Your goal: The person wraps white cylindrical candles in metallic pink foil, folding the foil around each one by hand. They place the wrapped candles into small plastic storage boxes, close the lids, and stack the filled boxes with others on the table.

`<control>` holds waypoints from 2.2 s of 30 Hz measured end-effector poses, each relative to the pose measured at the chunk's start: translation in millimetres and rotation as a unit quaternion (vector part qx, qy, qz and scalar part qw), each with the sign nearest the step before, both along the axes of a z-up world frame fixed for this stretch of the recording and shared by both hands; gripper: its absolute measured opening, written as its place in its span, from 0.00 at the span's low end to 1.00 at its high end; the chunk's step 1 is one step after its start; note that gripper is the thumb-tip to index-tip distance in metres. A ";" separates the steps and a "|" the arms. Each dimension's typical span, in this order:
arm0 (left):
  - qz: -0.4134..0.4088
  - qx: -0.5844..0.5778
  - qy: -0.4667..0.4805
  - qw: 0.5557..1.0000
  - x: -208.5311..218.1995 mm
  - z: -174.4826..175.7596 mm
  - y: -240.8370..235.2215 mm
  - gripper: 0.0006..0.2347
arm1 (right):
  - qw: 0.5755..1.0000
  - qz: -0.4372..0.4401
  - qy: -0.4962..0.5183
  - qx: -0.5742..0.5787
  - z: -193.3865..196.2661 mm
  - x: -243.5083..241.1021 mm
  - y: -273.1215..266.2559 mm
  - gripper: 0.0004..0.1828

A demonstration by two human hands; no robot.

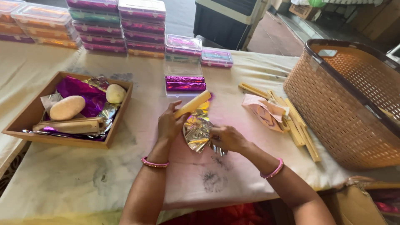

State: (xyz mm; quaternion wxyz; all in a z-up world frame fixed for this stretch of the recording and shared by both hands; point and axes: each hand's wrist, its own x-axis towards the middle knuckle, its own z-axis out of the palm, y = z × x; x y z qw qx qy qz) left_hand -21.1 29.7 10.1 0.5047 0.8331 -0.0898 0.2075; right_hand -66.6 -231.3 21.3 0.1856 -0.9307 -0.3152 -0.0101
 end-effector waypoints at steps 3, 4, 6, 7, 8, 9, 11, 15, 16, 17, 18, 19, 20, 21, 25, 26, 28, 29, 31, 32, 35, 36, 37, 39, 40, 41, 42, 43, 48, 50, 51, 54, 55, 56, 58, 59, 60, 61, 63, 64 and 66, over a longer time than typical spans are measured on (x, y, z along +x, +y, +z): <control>-0.017 -0.004 -0.002 1.000 -0.6 0.8 -0.4 0.23 | 0.991 0.018 -0.116 0.058 33.9 -27.3 22.1 0.34; -0.022 -0.003 0.000 1.000 -0.8 0.8 -0.4 0.23 | 0.992 0.013 -0.115 0.059 35.8 -28.0 23.2 0.34; -0.020 -0.025 0.018 0.999 -2.3 -0.5 -2.2 0.21 | 0.983 -0.138 0.116 -0.045 37.8 -32.3 23.8 0.38; -0.030 -0.023 0.020 0.999 -2.0 -4.0 -0.6 0.21 | 0.981 -0.148 0.119 -0.042 33.3 -35.6 15.7 0.38; -0.030 -0.002 -0.011 0.999 -1.5 -7.3 0.5 0.20 | 0.991 -0.119 0.060 0.004 28.8 -39.2 7.2 0.27; -0.032 0.018 -0.045 0.998 1.2 -8.9 -1.0 0.19 | 0.994 -0.093 -0.003 0.049 25.9 -42.3 -3.5 0.16; -0.041 0.069 -0.037 0.996 -2.9 -9.6 1.0 0.18 | 0.993 -0.111 -0.033 -0.018 20.6 -49.8 -50.4 0.14; -0.070 0.173 -0.073 0.980 -2.1 -19.7 0.8 0.15 | 0.972 -0.129 -0.192 -0.049 50.6 -90.5 -175.6 0.17; -0.089 0.170 -0.080 0.978 -2.1 -21.0 1.5 0.15 | 0.968 -0.148 -0.194 -0.054 67.1 -109.0 -208.5 0.17; -0.075 0.188 -0.080 0.976 -1.4 -22.8 1.9 0.16 | 0.965 -0.202 -0.165 -0.028 83.5 -129.4 -240.8 0.22; -0.061 0.206 -0.081 0.973 0.5 -24.8 2.6 0.16 | 0.957 -0.254 -0.138 0.000 99.9 -151.8 -271.6 0.28; -0.075 0.202 -0.087 0.973 0.3 -24.3 1.4 0.16 | 0.953 -0.269 -0.141 -0.005 91.1 -172.0 -318.5 0.28; -0.067 0.216 -0.082 0.971 0.6 -24.2 0.9 0.17 | 0.937 -0.314 -0.101 0.116 82.4 -194.6 -364.1 0.31; -0.055 0.231 -0.074 0.969 -0.8 -25.4 4.3 0.17 | 0.906 -0.347 -0.060 0.236 73.4 -214.6 -407.7 0.34; -0.066 0.245 -0.060 0.965 -6.3 -23.2 2.1 0.19 | 0.821 -0.351 0.025 0.449 30.2 -286.6 -475.0 0.11; -0.055 0.257 -0.063 0.963 -6.3 -24.8 1.8 0.19 | 0.782 -0.373 0.044 0.498 12.4 -297.9 -483.5 0.13; -0.046 0.266 -0.068 0.960 -4.3 -29.1 1.8 0.20 | 0.739 -0.394 0.058 0.544 -11.8 -308.0 -482.3 0.24; -0.039 0.279 -0.069 0.957 -2.8 -31.7 3.1 0.20 | 0.691 -0.476 0.090 0.536 -19.5 -307.0 -471.6 0.25; -0.036 0.293 -0.072 0.953 -0.2 -35.4 5.1 0.21 | 0.633 -0.556 0.119 0.525 -27.3 -346.9 -479.3 0.26; -0.037 0.293 -0.051 0.954 0.8 -36.4 6.1 0.21 | 0.649 -0.561 0.115 0.501 -31.2 -333.2 -485.6 0.26; -0.031 0.306 -0.027 0.951 5.7 -42.8 7.1 0.22 | 0.702 -0.567 0.098 0.419 -76.7 -320.0 -477.8 0.25; -0.023 0.320 -0.023 0.947 9.1 -43.8 8.0 0.22 | 0.721 -0.566 0.090 0.390 -77.7 -323.3 -480.9 0.24; -0.017 0.316 -0.024 0.948 9.5 -44.1 7.7 0.22 | 0.741 -0.562 0.083 0.359 -74.2 -323.0 -479.8 0.24; -0.018 0.310 -0.031 0.950 9.9 -45.3 8.8 0.22 | 0.779 -0.549 0.068 0.294 -66.2 -320.0 -476.8 0.24; -0.011 0.306 -0.030 0.952 8.9 -44.4 7.2 0.22 | 0.797 -0.542 0.060 0.261 -63.8 -318.8 -477.6 0.23; -0.010 0.309 -0.020 0.951 9.2 -41.6 7.2 0.22 | 0.813 -0.532 0.052 0.229 -62.9 -315.5 -477.0 0.23; -0.009 0.313 -0.010 0.950 9.8 -39.1 6.8 0.22 | 0.829 -0.522 0.042 0.197 -62.4 -311.8 -476.7 0.23; -0.005 0.312 -0.008 0.950 9.7 -37.9 6.1 0.22 | 0.840 -0.515 0.037 0.165 -66.2 -315.2 -476.2 0.23; -0.015 0.304 -0.015 0.952 11.5 -38.4 7.1 0.21 | 0.885 -0.464 0.012 0.007 -85.6 -331.7 -468.7 0.23; -0.016 0.295 -0.006 0.955 2.8 -30.6 4.2 0.21 | 0.897 -0.438 0.005 -0.053 -76.7 -372.8 -483.8 0.24; -0.024 0.282 -0.001 0.959 -1.1 -27.8 1.4 0.21 | 0.901 -0.426 0.002 -0.084 -105.4 -345.5 -471.9 0.24; -0.023 0.280 -0.026 0.959 0.3 -29.1 0.8 0.20 | 0.875 -0.459 0.078 -0.131 -56.5 -332.5 -485.8 0.22; -0.014 0.277 -0.017 0.961 0.3 -30.8 -1.2 0.20 | 0.880 -0.448 0.080 -0.137 -28.5 -319.0 -491.9 0.22; -0.027 0.269 -0.042 0.962 0.7 -32.5 -1.5 0.20 | 0.855 -0.471 0.130 -0.175 -0.8 -304.4 -495.9 0.20; -0.018 0.254 -0.056 0.966 1.5 -34.5 -3.8 0.19 | 0.833 -0.473 0.173 -0.227 53.7 -274.9 -479.5 0.19; -0.023 0.252 -0.087 0.964 2.1 -35.0 -4.7 0.21 | 0.843 -0.474 0.121 -0.223 75.9 -266.5 -457.4 0.19; -0.028 0.251 -0.118 0.960 3.1 -35.3 -4.6 0.22 | 0.852 -0.472 0.069 -0.216 97.9 -259.5 -434.5 0.20; -0.010 0.250 -0.108 0.962 -1.4 -29.3 -6.2 0.22 | 0.860 -0.455 0.067 -0.223 120.3 -240.0 -380.6 0.20; 0.021 0.230 -0.182 0.956 -5.6 -10.9 -4.2 0.24 | 0.876 -0.448 0.056 -0.171 166.4 -235.2 -263.9 0.19; 0.041 0.233 -0.176 0.955 -3.6 -8.1 -6.0 0.24 | 0.885 -0.429 0.052 -0.173 167.2 -225.7 -240.5 0.19; 0.102 0.148 -0.219 0.959 1.3 -1.2 5.3 0.21 | 0.959 -0.232 -0.036 -0.155 162.9 -203.7 -188.8 0.26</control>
